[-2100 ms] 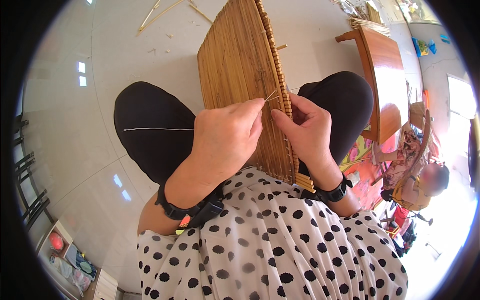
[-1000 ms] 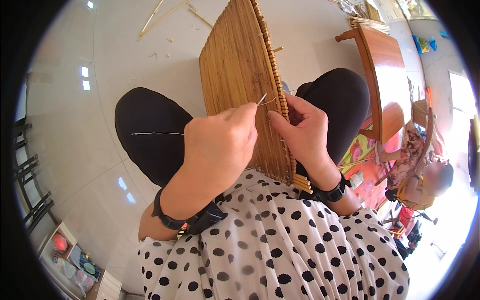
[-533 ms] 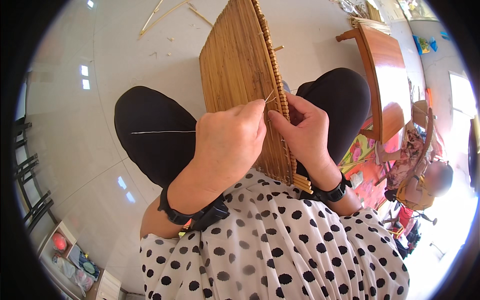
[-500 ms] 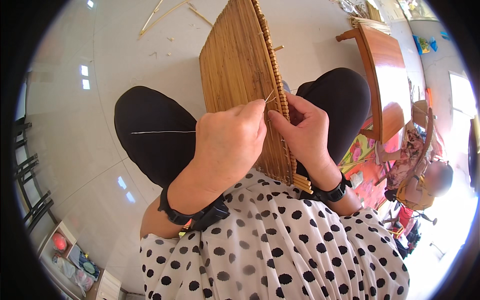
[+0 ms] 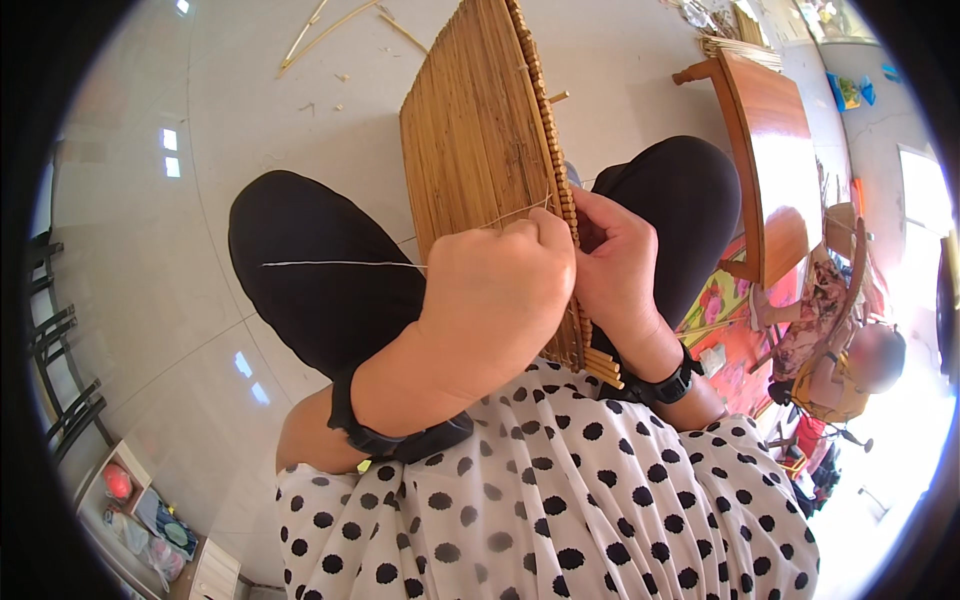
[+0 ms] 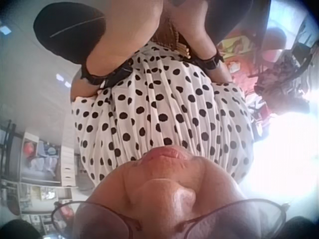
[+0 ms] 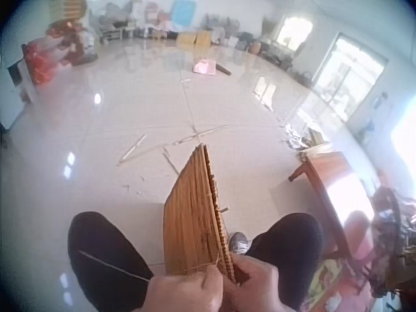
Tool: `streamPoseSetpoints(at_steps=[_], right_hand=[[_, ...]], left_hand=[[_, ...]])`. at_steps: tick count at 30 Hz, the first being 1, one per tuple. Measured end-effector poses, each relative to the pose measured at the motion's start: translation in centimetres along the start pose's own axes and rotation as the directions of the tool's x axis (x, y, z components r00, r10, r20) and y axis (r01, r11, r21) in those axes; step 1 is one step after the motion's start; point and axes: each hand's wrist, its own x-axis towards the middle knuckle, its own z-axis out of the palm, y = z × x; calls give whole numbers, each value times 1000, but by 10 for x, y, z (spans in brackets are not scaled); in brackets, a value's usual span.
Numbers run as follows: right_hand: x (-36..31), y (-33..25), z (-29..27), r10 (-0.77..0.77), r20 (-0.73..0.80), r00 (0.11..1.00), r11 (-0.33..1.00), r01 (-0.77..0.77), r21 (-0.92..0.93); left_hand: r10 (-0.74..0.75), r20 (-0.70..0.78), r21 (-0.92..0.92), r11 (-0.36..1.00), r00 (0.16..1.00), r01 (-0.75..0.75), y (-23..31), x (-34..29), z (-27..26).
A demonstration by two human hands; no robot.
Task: The person sits on the floor and weaves a bamboo mat by threading a white string through the bamboo strips using a needle. They repeatedly pull the string through the mat to secure the strips together.
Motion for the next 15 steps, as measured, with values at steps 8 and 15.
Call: streamPoseSetpoints(at_steps=[8, 15], right_hand=[[0, -1, -1, 16, -18, 1000, 1000, -16, -1], [0, -4, -5, 31, -4, 1000, 999, -31, -30]], left_hand=[[26, 13, -41, 999, 1000, -26, -5, 0, -8], [-109, -198, -256, 965, 974, 56, -26, -3, -4]])
